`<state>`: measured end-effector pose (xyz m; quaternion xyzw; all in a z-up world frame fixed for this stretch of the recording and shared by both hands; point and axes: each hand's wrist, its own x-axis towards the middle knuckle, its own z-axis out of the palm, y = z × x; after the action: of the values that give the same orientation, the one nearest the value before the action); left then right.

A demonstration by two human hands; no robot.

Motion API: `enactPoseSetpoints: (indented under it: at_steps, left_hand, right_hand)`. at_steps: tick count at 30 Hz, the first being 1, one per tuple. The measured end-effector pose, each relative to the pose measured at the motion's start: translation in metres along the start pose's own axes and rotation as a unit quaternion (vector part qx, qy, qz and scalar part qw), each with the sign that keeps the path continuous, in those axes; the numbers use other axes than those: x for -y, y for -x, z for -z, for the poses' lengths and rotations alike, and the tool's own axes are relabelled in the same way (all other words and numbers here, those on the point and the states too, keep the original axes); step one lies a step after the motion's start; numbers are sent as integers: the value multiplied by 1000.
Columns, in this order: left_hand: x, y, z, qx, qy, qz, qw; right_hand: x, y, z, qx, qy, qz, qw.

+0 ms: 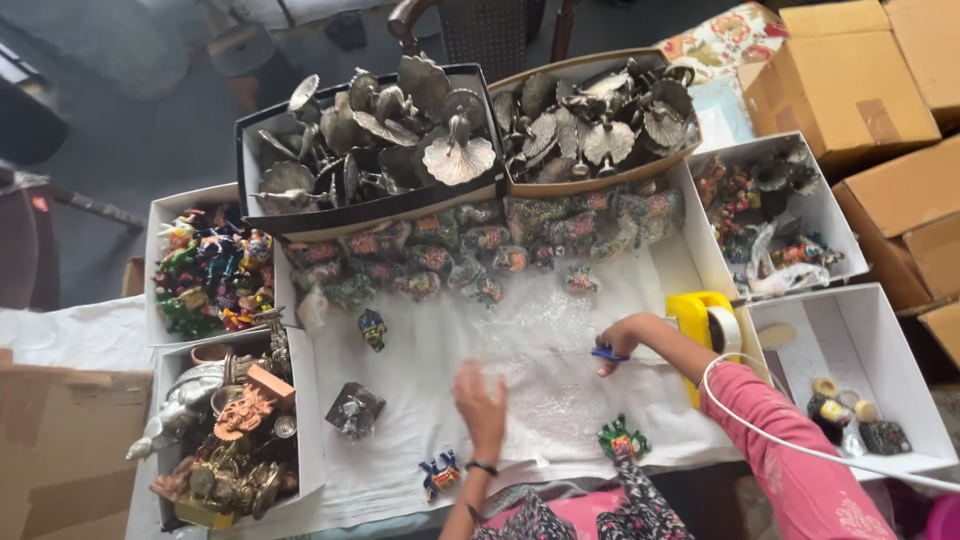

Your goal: The person sits cross-legged at a table and wraps small decorative figurines in bubble wrap. They use scissors to cut the bubble wrap and a tape dispenser to seal the packages, placing the wrapped items into a box.

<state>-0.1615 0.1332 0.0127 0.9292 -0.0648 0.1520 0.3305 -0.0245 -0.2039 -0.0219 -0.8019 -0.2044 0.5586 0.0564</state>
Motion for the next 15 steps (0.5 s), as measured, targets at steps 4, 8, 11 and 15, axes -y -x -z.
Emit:
enactPoseSetpoints:
  at_steps: [4,8,11,15]
  left_hand:
    - [36,-37,27,84,91,103,987]
    - [43,-57,38,210,199,203,936]
    - [50,-61,45,288,278,267,877]
    - [69,-56,38,298,357,269,843]
  right_hand:
    - [41,18,12,19,-32,-12,999]
    - [77,17,23,9,-49,3,999]
    - [92,10,27,3,-22,59,998]
    - [93,10,31,6,-79,81,994]
